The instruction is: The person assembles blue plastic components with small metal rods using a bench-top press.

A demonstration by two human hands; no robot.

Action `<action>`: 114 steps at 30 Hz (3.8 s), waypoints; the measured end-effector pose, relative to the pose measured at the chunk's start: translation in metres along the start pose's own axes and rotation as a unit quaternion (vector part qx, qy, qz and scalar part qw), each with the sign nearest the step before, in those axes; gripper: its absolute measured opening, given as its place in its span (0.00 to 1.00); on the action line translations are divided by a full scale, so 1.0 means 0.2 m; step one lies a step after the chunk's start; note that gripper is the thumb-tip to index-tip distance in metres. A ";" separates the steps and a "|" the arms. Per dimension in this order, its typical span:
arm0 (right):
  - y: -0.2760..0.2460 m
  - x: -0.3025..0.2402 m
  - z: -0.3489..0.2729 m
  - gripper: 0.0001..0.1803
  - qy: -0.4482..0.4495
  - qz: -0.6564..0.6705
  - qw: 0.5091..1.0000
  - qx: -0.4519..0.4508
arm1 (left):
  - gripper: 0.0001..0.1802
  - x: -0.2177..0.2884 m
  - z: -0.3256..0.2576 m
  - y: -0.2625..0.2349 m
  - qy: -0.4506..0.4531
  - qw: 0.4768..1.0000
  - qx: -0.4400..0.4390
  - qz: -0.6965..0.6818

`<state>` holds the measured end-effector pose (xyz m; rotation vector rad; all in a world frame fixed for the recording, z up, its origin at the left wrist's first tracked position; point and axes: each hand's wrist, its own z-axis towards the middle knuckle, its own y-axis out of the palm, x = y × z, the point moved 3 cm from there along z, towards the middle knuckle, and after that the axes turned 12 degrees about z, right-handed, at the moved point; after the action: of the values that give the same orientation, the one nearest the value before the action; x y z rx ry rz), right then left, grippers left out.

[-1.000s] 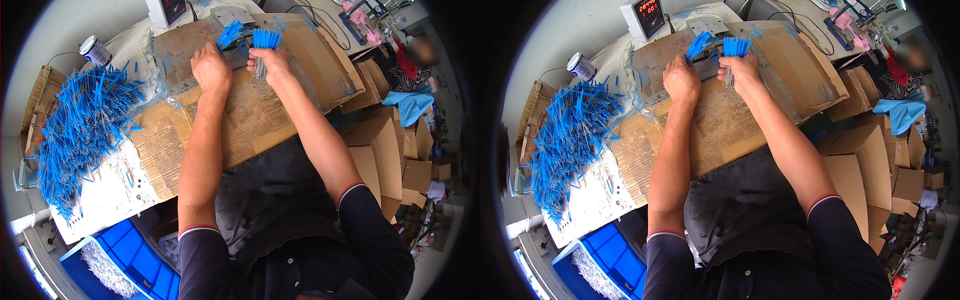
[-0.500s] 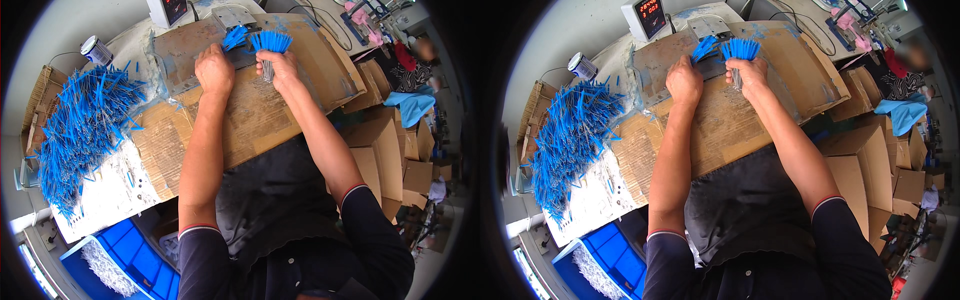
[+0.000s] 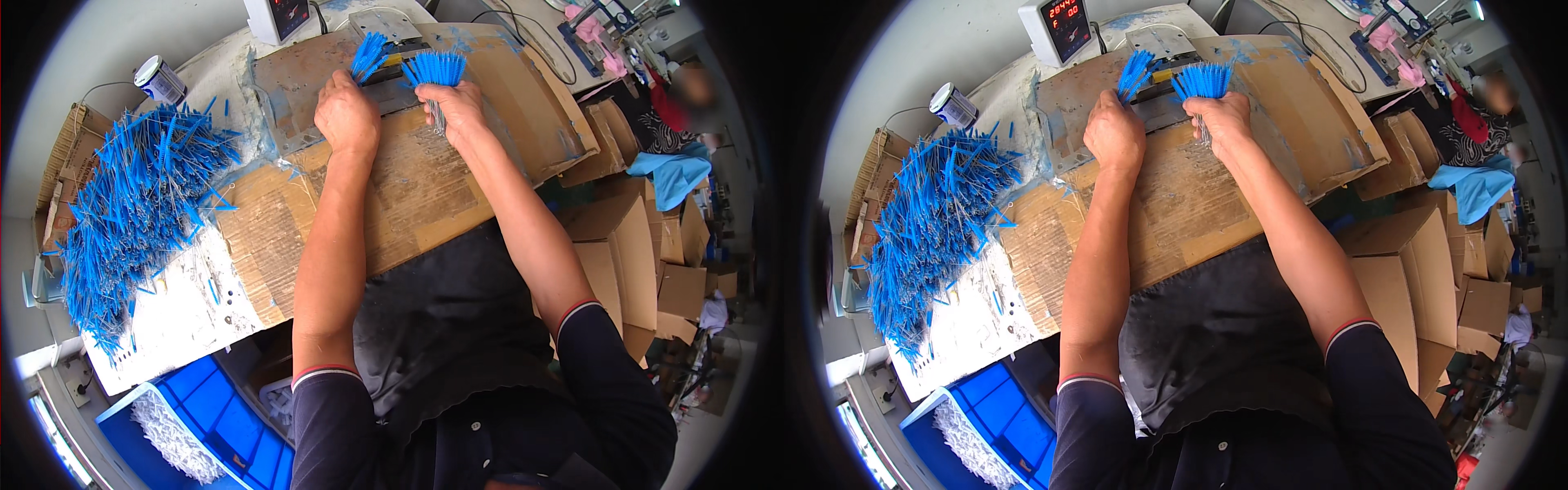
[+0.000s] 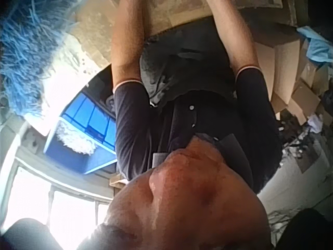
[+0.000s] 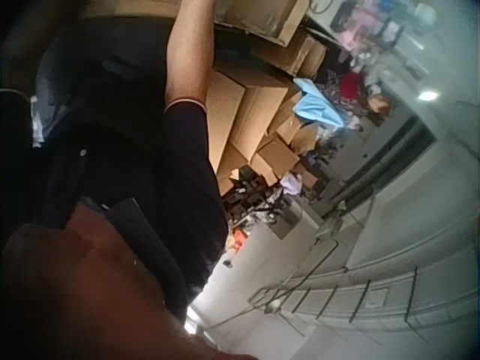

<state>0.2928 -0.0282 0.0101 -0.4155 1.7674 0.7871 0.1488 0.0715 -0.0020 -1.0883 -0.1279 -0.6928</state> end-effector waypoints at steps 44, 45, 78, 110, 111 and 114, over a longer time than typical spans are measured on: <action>0.02 0.03 0.00 0.08 -0.008 0.042 0.998 0.055 | 0.09 0.03 -0.02 -0.01 0.082 0.997 -0.010 -0.010; 0.01 0.03 -0.01 0.08 -0.009 0.044 0.997 0.058 | 0.12 0.03 -0.02 -0.01 0.082 0.996 -0.020 -0.007; 0.06 0.03 0.00 0.06 0.016 0.090 0.993 0.069 | 0.09 0.01 0.00 0.01 0.064 0.998 0.021 -0.011; 0.07 0.02 0.03 0.12 -0.005 -0.030 0.999 0.039 | 0.03 0.00 0.00 0.00 0.012 0.998 0.047 0.029; 0.07 0.02 0.04 0.12 -0.005 -0.031 0.999 0.039 | 0.03 0.00 0.00 0.01 0.013 0.998 0.050 0.029; 0.07 0.03 0.06 0.12 0.005 -0.037 0.998 0.044 | 0.04 0.00 0.00 0.00 0.023 0.998 0.053 0.030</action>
<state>0.2904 -0.0082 0.0068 -0.4239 1.7799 0.6539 0.1489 0.0722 -0.0028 -0.9698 -0.0924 -0.6497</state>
